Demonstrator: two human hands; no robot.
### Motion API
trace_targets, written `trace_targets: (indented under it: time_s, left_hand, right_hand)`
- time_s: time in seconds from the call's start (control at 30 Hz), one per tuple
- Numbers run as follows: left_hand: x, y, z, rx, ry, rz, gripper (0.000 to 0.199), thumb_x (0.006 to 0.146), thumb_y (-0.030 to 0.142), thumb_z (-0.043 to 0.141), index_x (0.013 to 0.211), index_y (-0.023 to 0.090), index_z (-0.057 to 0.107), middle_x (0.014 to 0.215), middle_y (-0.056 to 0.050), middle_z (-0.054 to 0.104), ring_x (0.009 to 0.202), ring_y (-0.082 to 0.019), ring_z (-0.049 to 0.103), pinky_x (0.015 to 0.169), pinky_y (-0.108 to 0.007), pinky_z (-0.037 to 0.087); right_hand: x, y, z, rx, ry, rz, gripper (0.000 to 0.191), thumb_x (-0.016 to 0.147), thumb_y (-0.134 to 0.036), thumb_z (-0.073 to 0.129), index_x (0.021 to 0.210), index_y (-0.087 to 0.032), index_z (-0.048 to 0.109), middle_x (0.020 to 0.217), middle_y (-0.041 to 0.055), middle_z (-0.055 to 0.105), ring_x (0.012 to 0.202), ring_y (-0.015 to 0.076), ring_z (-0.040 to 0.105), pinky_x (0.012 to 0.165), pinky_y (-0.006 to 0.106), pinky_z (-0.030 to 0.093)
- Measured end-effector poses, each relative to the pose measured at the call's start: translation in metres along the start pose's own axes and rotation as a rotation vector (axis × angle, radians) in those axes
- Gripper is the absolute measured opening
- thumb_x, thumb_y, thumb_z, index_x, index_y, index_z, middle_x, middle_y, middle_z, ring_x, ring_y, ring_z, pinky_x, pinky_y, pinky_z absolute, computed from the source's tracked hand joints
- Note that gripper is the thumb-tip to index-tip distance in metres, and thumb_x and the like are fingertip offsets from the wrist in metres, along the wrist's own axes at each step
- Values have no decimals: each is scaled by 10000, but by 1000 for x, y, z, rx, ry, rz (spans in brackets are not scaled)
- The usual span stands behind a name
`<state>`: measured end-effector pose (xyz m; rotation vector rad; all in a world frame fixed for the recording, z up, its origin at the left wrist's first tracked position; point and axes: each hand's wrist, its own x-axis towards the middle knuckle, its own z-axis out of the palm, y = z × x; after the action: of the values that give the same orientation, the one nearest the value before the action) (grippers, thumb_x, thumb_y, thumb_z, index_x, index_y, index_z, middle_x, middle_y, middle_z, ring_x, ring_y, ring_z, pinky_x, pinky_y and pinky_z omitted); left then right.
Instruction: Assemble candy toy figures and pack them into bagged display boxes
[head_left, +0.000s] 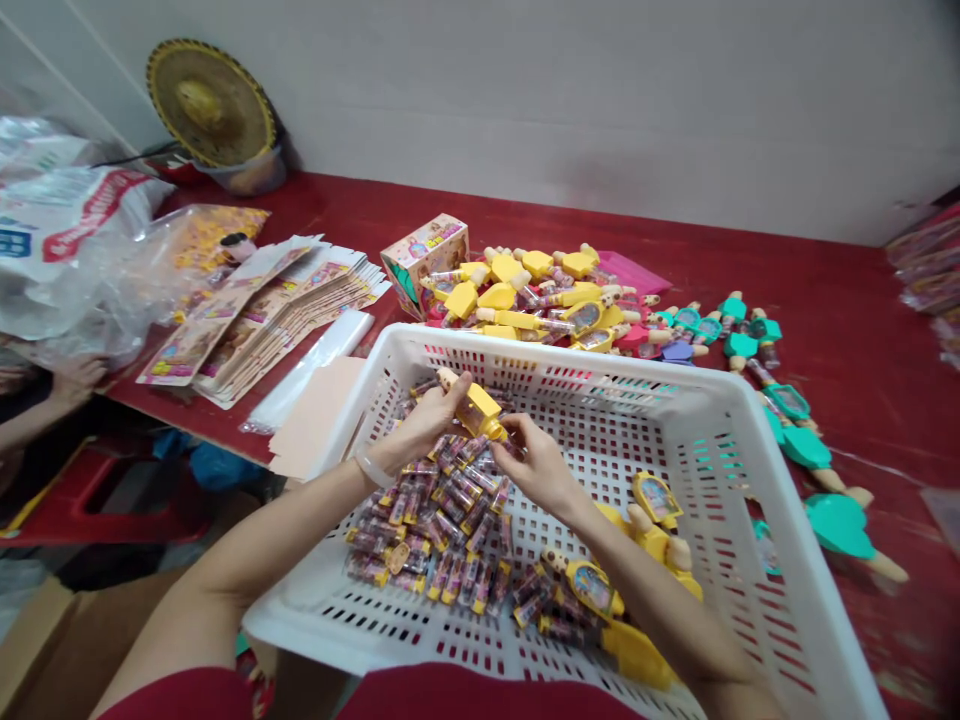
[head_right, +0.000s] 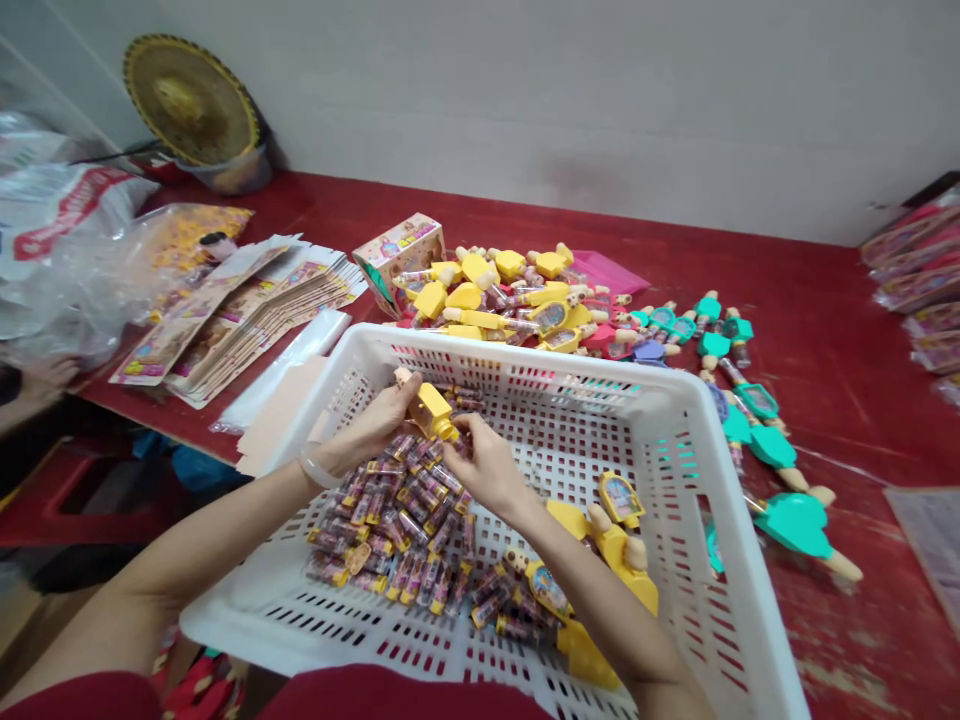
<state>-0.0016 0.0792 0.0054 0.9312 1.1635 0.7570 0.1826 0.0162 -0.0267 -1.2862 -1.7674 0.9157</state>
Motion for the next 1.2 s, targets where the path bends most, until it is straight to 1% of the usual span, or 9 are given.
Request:
trace_targets:
  time_s: [0.1, 0.17, 0.27, 0.4, 0.5, 0.6, 0.87, 1.1, 1.2]
  left_hand:
    - [-3, 0, 3, 15, 28, 92, 727, 641, 816, 649, 856, 122, 646, 707, -82, 674, 638, -198, 635, 575, -302, 524]
    - [-5, -1, 4, 56, 105, 196, 664, 660, 755, 694, 851, 122, 640, 724, -71, 678, 626, -182, 624, 581, -286, 513]
    - [-12, 0, 8, 91, 220, 345, 527, 724, 628, 732, 847, 125, 640, 778, -57, 688, 671, -167, 623, 632, -266, 507]
    - [-24, 7, 13, 101, 239, 434, 418, 802, 538, 696, 860, 127, 646, 784, -37, 663, 688, -151, 596, 629, -250, 482]
    - [-29, 10, 16, 86, 251, 456, 378, 839, 512, 662, 868, 137, 629, 788, -24, 640, 695, -141, 568, 650, -251, 469]
    - [-29, 10, 19, 95, 261, 474, 358, 882, 506, 604, 861, 148, 607, 790, -15, 627, 719, -141, 554, 691, -256, 459]
    - [-29, 11, 27, 178, 357, 382, 387, 876, 546, 576, 811, 166, 582, 782, -23, 637, 737, -160, 560, 671, -260, 428]
    - [-33, 15, 30, 188, 376, 356, 435, 853, 588, 580, 751, 165, 579, 718, -19, 612, 703, -160, 534, 646, -262, 422]
    - [-34, 15, 29, 156, 344, 341, 468, 836, 620, 586, 751, 161, 567, 706, -17, 595, 679, -151, 513, 628, -262, 416]
  right_hand:
    - [-3, -3, 3, 23, 125, -39, 221, 911, -318, 591, 1089, -186, 585, 966, 55, 671, 808, 171, 616, 729, 289, 481]
    - [-4, -2, 5, 8, 188, -75, 209, 921, -324, 609, 1082, -191, 597, 986, 57, 669, 855, 179, 627, 762, 297, 493]
    - [-4, -3, 8, -19, 253, -128, 198, 925, -344, 639, 1056, -198, 611, 942, 43, 673, 814, 172, 635, 739, 292, 515]
    - [-5, -10, 13, -115, 365, -374, 217, 937, -301, 643, 1113, -183, 593, 901, 56, 676, 776, 169, 651, 671, 277, 531]
    - [-5, -17, 13, -218, 427, -526, 259, 932, -242, 651, 1161, -157, 567, 895, 83, 683, 776, 175, 663, 651, 268, 529]
    - [-6, -25, 10, -340, 443, -564, 273, 931, -220, 647, 1173, -131, 558, 876, 100, 690, 740, 181, 666, 612, 264, 512]
    - [-11, -40, 9, -684, 494, -495, 228, 964, -255, 593, 1137, -108, 569, 818, 98, 702, 599, 170, 620, 543, 292, 421]
    - [-10, -45, 5, -725, 467, -505, 216, 974, -257, 579, 1117, -96, 566, 807, 101, 694, 583, 168, 599, 534, 294, 405]
    - [-9, -47, 2, -731, 436, -514, 224, 979, -259, 565, 1112, -79, 565, 799, 104, 684, 582, 171, 599, 529, 295, 417]
